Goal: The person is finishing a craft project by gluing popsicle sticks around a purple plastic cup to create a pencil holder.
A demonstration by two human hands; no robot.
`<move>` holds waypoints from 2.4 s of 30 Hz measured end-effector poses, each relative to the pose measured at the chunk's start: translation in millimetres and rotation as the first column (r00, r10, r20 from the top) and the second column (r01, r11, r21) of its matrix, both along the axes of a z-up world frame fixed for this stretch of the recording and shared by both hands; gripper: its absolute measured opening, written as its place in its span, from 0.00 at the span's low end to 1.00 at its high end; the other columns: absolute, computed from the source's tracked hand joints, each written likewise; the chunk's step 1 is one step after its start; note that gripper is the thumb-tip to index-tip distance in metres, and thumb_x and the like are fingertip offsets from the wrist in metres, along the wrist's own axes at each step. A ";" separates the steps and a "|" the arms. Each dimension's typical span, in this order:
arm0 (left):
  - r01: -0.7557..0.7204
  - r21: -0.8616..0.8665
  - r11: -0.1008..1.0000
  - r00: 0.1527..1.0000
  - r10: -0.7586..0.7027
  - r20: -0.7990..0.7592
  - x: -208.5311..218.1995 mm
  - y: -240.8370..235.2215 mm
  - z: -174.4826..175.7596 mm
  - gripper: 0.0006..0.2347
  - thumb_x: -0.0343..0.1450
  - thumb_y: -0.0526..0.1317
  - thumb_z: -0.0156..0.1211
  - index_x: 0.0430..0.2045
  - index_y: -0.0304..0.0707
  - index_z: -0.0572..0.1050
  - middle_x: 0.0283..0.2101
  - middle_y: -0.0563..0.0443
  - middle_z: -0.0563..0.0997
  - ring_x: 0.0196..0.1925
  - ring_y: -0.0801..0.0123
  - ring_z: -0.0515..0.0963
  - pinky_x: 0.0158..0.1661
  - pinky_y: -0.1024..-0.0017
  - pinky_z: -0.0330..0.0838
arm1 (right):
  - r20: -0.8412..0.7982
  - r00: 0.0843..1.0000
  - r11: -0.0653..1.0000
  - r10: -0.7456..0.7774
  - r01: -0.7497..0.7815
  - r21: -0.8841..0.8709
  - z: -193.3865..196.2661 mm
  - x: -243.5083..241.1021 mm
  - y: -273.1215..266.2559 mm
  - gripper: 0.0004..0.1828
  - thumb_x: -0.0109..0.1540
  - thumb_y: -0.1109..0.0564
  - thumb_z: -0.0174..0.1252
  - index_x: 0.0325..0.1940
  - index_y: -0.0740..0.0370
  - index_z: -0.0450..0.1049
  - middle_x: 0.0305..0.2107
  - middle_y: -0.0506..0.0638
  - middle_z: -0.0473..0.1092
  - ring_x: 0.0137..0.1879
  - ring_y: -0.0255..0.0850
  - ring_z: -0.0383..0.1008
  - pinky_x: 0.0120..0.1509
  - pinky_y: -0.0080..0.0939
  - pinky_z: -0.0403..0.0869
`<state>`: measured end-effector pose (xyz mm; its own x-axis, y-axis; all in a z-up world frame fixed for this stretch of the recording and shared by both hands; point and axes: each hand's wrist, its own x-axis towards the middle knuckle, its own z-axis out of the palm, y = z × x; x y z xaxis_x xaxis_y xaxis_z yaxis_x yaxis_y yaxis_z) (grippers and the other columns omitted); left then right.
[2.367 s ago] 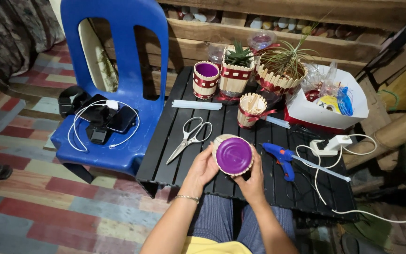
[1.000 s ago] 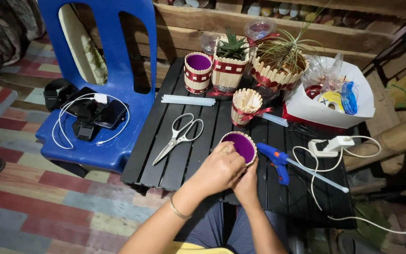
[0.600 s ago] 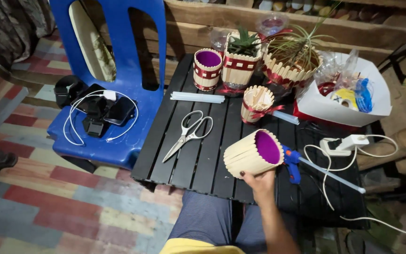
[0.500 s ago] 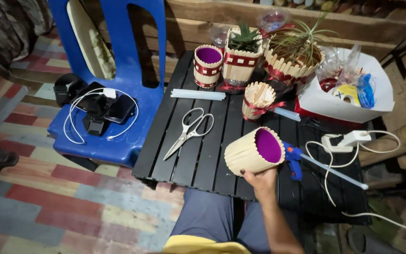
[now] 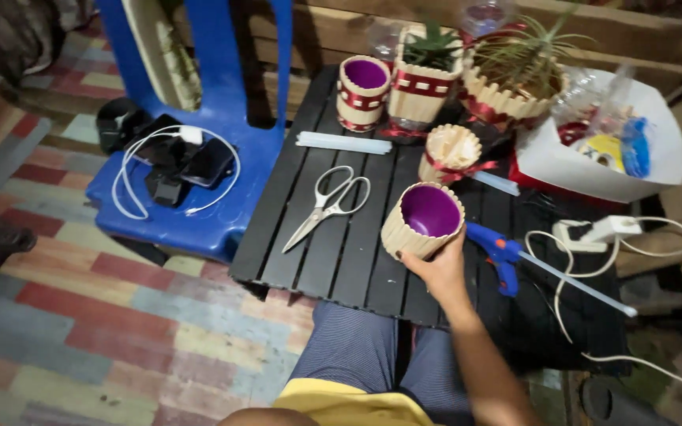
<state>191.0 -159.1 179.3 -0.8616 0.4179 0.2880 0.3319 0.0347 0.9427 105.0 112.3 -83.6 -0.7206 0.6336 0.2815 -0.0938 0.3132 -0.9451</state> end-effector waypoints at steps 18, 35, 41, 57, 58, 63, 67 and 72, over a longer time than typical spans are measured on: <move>0.358 0.165 0.919 0.894 -0.388 0.223 -170.7 135.2 -184.8 0.28 0.76 0.48 0.48 0.70 0.36 0.54 0.67 0.21 0.63 0.69 0.30 0.60 0.65 0.42 0.57 | -0.199 0.969 0.986 0.145 -0.158 -0.050 -14.8 -1.0 16.5 0.56 0.57 0.41 0.62 0.80 0.61 0.42 0.71 0.58 0.52 0.74 0.41 0.51 0.79 0.53 0.54; 0.367 0.102 0.925 0.868 -0.380 0.321 -196.4 145.3 -207.2 0.39 0.65 0.49 0.65 0.71 0.40 0.54 0.65 0.21 0.65 0.69 0.30 0.61 0.65 0.43 0.57 | -0.140 0.980 0.988 0.138 -0.145 -0.043 -13.7 0.0 19.0 0.44 0.69 0.34 0.43 0.80 0.64 0.46 0.74 0.64 0.50 0.77 0.53 0.50 0.79 0.57 0.52; 0.341 0.252 0.906 0.883 -0.400 0.243 -196.0 145.7 -211.1 0.47 0.53 0.37 0.81 0.69 0.47 0.58 0.65 0.38 0.70 0.71 0.50 0.63 0.68 0.53 0.54 | -0.135 0.983 0.992 0.126 -0.128 -0.005 -9.3 0.2 19.0 0.37 0.71 0.44 0.46 0.79 0.65 0.48 0.73 0.63 0.52 0.77 0.51 0.52 0.79 0.56 0.54; 0.398 0.299 0.867 0.902 -0.430 0.046 -195.6 150.7 -236.8 0.48 0.54 0.28 0.78 0.71 0.48 0.56 0.66 0.40 0.57 0.73 0.51 0.56 0.68 0.52 0.55 | -0.384 0.894 0.954 0.231 -0.285 -0.090 -18.6 2.3 23.0 0.41 0.66 0.47 0.51 0.78 0.64 0.47 0.70 0.60 0.56 0.74 0.48 0.56 0.77 0.55 0.58; 0.400 0.294 0.868 0.903 -0.429 0.037 -196.0 150.6 -236.9 0.48 0.54 0.28 0.78 0.72 0.48 0.56 0.65 0.41 0.58 0.73 0.51 0.57 0.68 0.52 0.55 | -0.363 0.902 0.957 0.234 -0.279 -0.075 -14.1 2.9 21.3 0.43 0.65 0.46 0.54 0.78 0.64 0.47 0.70 0.59 0.56 0.74 0.47 0.57 0.76 0.54 0.58; 0.383 0.240 0.892 0.922 -0.386 -0.038 -196.2 149.4 -232.6 0.47 0.54 0.30 0.79 0.70 0.46 0.57 0.65 0.39 0.58 0.74 0.46 0.54 0.69 0.48 0.51 | -0.349 0.906 0.955 0.240 -0.284 -0.080 -4.4 4.9 16.2 0.45 0.62 0.46 0.59 0.78 0.62 0.48 0.69 0.59 0.57 0.73 0.47 0.57 0.76 0.54 0.59; 0.355 0.165 0.920 0.935 -0.349 -0.066 -186.2 145.2 -204.1 0.45 0.52 0.29 0.76 0.65 0.36 0.56 0.69 0.30 0.55 0.74 0.34 0.51 0.69 0.43 0.48 | -0.297 0.923 0.951 0.245 -0.288 -0.111 15.0 5.7 9.7 0.44 0.63 0.46 0.56 0.78 0.64 0.47 0.70 0.63 0.55 0.75 0.52 0.55 0.78 0.57 0.56; 0.322 0.054 0.945 0.936 -0.327 0.127 -187.4 148.1 -208.4 0.48 0.49 0.37 0.81 0.66 0.44 0.55 0.64 0.33 0.64 0.70 0.37 0.62 0.67 0.45 0.55 | -0.269 0.941 0.961 0.208 -0.248 -0.122 9.8 2.5 9.9 0.40 0.66 0.49 0.53 0.78 0.66 0.49 0.71 0.62 0.55 0.75 0.52 0.55 0.78 0.56 0.56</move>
